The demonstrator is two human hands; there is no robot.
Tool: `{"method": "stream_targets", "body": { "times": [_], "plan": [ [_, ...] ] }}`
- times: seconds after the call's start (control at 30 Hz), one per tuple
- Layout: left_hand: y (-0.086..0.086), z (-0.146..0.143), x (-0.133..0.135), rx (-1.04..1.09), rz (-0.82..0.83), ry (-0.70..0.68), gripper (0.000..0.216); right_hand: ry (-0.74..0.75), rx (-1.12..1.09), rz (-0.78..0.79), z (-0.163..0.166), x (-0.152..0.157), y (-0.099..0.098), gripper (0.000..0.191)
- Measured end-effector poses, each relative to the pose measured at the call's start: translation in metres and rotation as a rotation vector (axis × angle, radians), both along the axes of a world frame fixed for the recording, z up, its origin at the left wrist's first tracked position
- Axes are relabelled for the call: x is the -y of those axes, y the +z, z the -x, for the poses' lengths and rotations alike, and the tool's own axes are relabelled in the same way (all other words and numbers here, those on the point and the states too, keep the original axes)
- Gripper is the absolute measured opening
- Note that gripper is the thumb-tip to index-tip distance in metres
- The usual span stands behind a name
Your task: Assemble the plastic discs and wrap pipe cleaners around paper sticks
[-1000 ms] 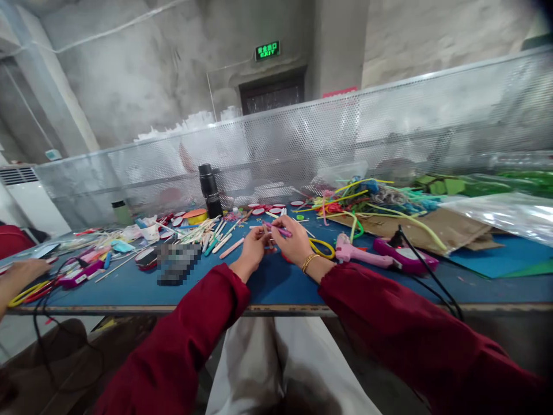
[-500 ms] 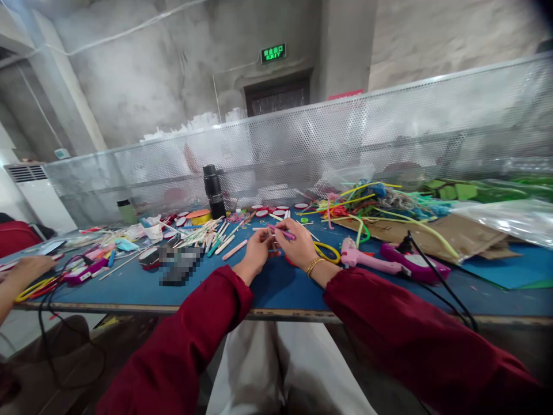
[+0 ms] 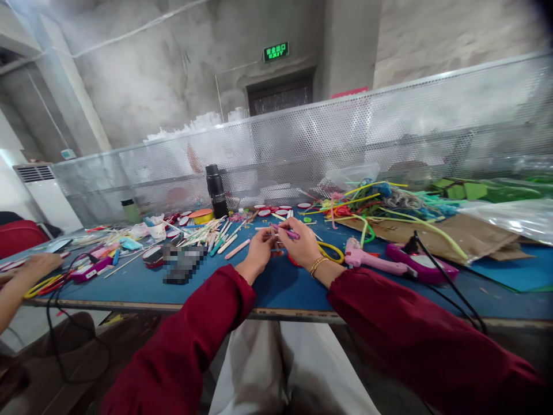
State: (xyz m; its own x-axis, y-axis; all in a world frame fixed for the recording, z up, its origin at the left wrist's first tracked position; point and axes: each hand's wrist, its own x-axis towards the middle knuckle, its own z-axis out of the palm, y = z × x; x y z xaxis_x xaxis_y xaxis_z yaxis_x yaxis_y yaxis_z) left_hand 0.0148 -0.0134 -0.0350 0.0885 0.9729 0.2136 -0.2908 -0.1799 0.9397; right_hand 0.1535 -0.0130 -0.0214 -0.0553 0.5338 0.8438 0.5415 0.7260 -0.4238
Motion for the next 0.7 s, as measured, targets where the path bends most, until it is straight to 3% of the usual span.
{"method": "stream_targets", "body": {
  "times": [0.7],
  "plan": [
    [-0.0031, 0.0015, -0.0048, -0.015, -0.02, -0.008, 0.021, 0.002, -0.007, -0.002, 0.0, -0.001, -0.0005, 0.01]
  ]
}}
